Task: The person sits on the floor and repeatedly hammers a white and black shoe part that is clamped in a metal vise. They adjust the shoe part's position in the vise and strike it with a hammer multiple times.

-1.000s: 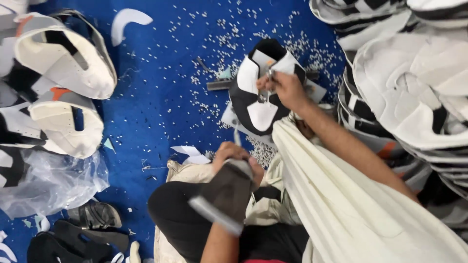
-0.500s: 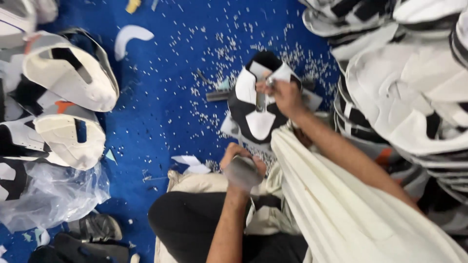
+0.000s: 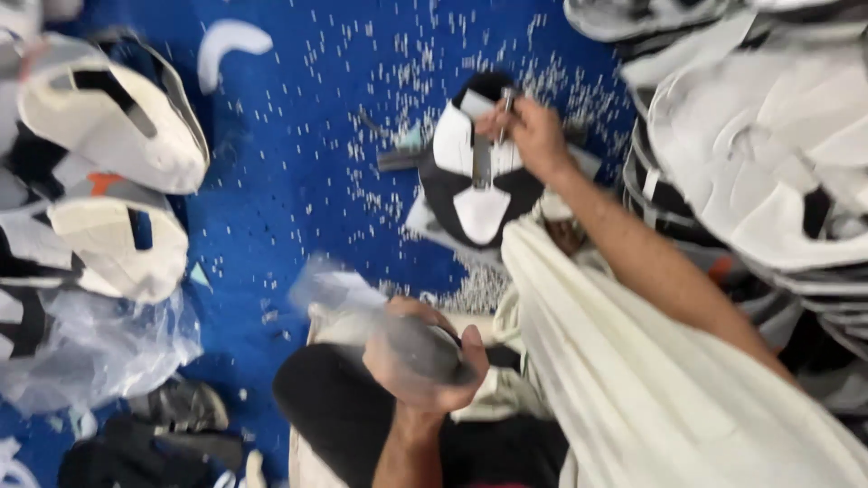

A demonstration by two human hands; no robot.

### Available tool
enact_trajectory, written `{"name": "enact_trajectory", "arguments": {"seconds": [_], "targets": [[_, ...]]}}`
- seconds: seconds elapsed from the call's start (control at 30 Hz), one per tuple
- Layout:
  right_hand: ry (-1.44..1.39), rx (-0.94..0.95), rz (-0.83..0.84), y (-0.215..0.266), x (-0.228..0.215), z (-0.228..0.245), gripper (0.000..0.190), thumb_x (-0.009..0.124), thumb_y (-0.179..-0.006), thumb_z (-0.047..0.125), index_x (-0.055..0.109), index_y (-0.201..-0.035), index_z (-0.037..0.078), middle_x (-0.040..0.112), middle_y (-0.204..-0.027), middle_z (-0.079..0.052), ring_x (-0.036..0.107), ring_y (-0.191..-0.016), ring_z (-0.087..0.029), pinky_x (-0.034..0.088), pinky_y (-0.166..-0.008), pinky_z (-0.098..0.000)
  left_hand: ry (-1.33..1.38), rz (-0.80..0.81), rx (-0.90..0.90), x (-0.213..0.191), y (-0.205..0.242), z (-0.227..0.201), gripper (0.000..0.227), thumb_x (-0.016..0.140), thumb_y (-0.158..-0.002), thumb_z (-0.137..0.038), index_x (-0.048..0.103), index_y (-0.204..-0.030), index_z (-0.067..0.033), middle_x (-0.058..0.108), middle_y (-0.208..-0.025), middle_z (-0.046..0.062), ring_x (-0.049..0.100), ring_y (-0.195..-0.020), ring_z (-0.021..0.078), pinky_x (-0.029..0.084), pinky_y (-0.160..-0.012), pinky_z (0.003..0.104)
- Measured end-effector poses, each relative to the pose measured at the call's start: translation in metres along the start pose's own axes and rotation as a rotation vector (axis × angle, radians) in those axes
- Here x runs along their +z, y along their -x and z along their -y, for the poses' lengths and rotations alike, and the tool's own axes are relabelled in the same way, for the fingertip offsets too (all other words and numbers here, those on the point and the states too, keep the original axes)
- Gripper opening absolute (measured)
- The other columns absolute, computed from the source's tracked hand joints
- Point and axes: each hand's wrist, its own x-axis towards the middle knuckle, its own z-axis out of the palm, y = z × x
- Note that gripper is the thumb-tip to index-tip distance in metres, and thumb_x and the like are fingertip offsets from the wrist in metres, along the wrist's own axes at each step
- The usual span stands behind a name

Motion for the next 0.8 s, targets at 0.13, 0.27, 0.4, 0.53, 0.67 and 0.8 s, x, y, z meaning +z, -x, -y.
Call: {"name": "enact_trajectory", "arguments": {"seconds": [0.13,0.27,0.4,0.53,0.67,0.8], "targets": [[0.432,-0.341,-0.063,0.028,0.004,-0.020,0.014,0.057,-0.111,0.007,0.066,-0.102,-0.001,0.079,-0.106,-0.013,0.077,-0.097,-0.019,0.060,-0.086,-0.0328,0.356,-0.140,0.275,0.033,0.004,0.036,0.031,0.074,-0.079,-0.008,0.049,-0.097,-0.0051,0.061,-0.080,0.008,0.059,-0.071,0.0176,0.049,-0.066,0.028],[0.545,-0.650,-0.005,0.030,0.011,0.026,0.031,0.060,-0.108,0.022,0.064,-0.121,-0.006,0.074,-0.113,-0.018,0.071,-0.106,-0.028,0.058,-0.091,-0.0354,0.073,0.116,-0.002,0.073,0.003,0.106,0.040,0.080,-0.073,-0.011,0.063,-0.107,-0.0009,0.073,-0.093,0.015,0.076,-0.084,0.0258,0.059,-0.075,0.035],[0.053,-0.155,-0.047,0.012,-0.002,0.005,0.026,0.050,-0.112,0.021,0.065,-0.108,0.000,0.077,-0.103,-0.013,0.077,-0.092,-0.022,0.064,-0.083,-0.0353,-0.115,0.201,-0.326,0.064,0.020,0.094,0.039,0.086,-0.068,-0.017,0.063,-0.095,-0.0035,0.074,-0.081,0.013,0.076,-0.074,0.0254,0.058,-0.067,0.034],[-0.244,0.089,-0.024,-0.016,-0.015,-0.015,0.030,0.046,-0.112,0.022,0.063,-0.106,-0.001,0.076,-0.110,-0.015,0.076,-0.098,-0.024,0.065,-0.088,-0.0371,-0.017,0.057,-0.038,0.024,-0.001,0.027,0.043,0.084,-0.067,-0.019,0.059,-0.098,-0.0023,0.067,-0.073,0.008,0.068,-0.061,0.0185,0.056,-0.061,0.031],[-0.117,-0.090,-0.014,0.000,-0.001,-0.003,0.027,0.050,-0.112,0.023,0.060,-0.103,-0.001,0.075,-0.108,-0.014,0.077,-0.098,-0.022,0.068,-0.087,-0.0357,0.212,-0.029,0.093,0.016,-0.007,-0.004,0.043,0.081,-0.071,-0.018,0.052,-0.099,-0.0034,0.062,-0.073,0.006,0.063,-0.061,0.0165,0.053,-0.061,0.030],[0.373,-0.414,-0.106,0.019,0.010,0.034,0.028,0.056,-0.110,0.021,0.068,-0.106,-0.004,0.076,-0.106,-0.016,0.077,-0.097,-0.025,0.066,-0.083,-0.0381,0.190,0.012,0.120,0.060,-0.008,0.085,0.030,0.076,-0.076,-0.016,0.053,-0.092,-0.0059,0.063,-0.073,0.007,0.066,-0.062,0.0196,0.056,-0.062,0.032]]}}
